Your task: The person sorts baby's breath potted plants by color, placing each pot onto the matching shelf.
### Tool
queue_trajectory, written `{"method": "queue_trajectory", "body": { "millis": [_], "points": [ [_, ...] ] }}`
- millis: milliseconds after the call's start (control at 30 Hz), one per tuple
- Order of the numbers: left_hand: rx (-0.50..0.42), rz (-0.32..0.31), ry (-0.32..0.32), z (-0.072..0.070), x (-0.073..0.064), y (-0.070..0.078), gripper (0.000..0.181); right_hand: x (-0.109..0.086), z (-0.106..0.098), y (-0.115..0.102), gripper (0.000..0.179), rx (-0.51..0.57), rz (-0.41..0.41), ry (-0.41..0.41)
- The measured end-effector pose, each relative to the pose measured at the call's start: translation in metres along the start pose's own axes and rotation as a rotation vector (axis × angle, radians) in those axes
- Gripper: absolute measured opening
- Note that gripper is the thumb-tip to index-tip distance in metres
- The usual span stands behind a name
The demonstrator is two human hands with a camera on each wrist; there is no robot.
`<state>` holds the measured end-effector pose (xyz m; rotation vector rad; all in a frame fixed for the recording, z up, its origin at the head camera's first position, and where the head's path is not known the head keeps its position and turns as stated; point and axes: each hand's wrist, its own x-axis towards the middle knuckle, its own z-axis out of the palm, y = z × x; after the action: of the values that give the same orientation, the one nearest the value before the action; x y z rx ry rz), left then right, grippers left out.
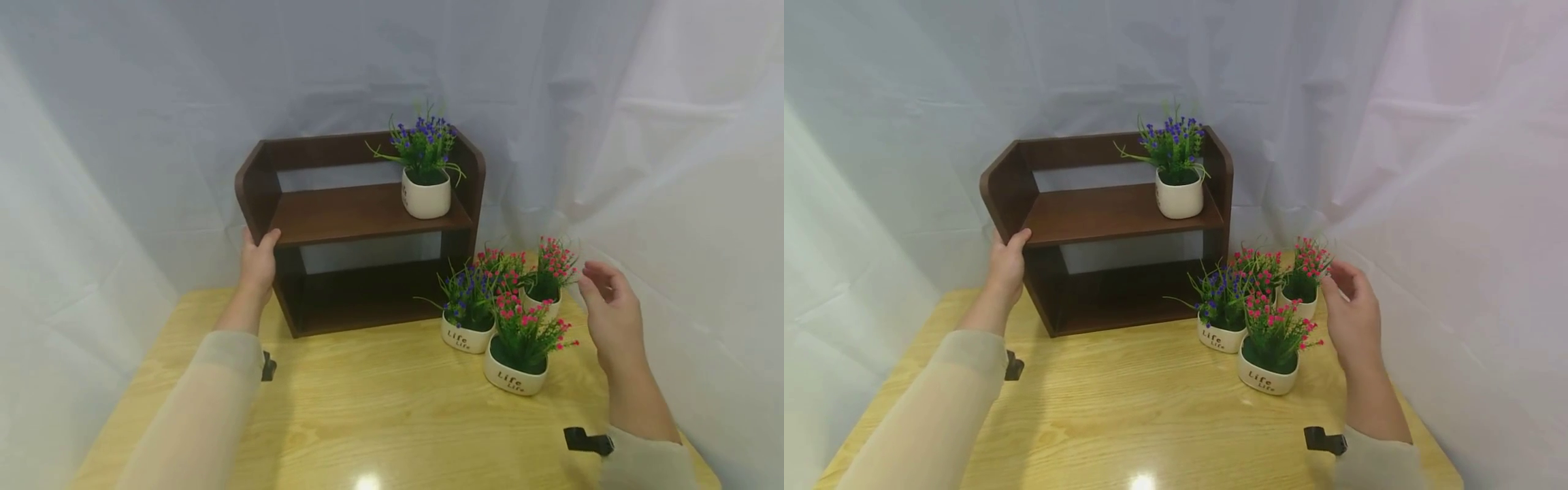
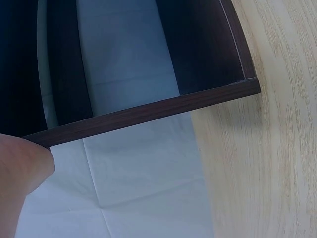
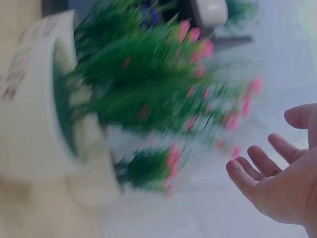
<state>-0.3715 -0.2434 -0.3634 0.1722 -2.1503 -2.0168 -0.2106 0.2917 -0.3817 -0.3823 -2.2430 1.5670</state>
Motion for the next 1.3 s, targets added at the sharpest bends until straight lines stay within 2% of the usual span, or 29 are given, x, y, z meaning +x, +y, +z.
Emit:
{"method": "queue_trajectory", "body": {
  "millis": [167, 267, 367, 467, 633, 767, 900, 967, 1067, 1300],
  "points": [
    [-0.011, 0.027, 0.003, 0.002, -0.002, 0.002, 0.082, 0.003, -0.018, 0.032, 0.060, -0.123, 0.056, -0.041],
    [-0.015, 0.038, 0.005, 0.003, -0.003, 0.004, 0.081, 0.005, -0.025, 0.051, 0.062, -0.167, 0.068, -0.111],
    [-0.019, 0.046, 0.004, 0.004, -0.005, 0.005, 0.079, 0.005, -0.029, 0.071, 0.062, -0.192, 0.031, -0.225],
    [-0.026, 0.057, 0.000, 0.005, -0.007, 0.006, 0.075, 0.004, -0.027, 0.091, 0.060, -0.203, -0.040, -0.327],
    [-0.016, 0.045, -0.006, 0.004, -0.008, 0.005, 0.078, 0.001, -0.020, 0.115, 0.057, -0.113, -0.105, -0.450],
    [-0.027, 0.045, -0.002, 0.004, -0.008, 0.005, 0.078, -0.001, -0.016, 0.124, 0.072, -0.034, -0.087, -0.568],
    [-0.041, 0.063, 0.003, 0.004, -0.008, 0.004, 0.074, -0.002, -0.013, 0.129, 0.097, 0.026, 0.018, -0.722],
    [-0.038, 0.075, 0.007, 0.004, -0.005, 0.001, 0.072, -0.002, -0.011, 0.131, 0.107, 0.004, 0.069, -0.776],
    [-0.032, 0.089, 0.010, 0.002, 0.001, -0.006, 0.071, -0.002, -0.005, 0.133, 0.115, -0.030, 0.084, -0.805],
    [-0.024, 0.087, 0.009, 0.000, 0.005, -0.011, 0.076, -0.003, 0.008, 0.135, 0.111, -0.040, 0.019, -0.794]
  ]
}}
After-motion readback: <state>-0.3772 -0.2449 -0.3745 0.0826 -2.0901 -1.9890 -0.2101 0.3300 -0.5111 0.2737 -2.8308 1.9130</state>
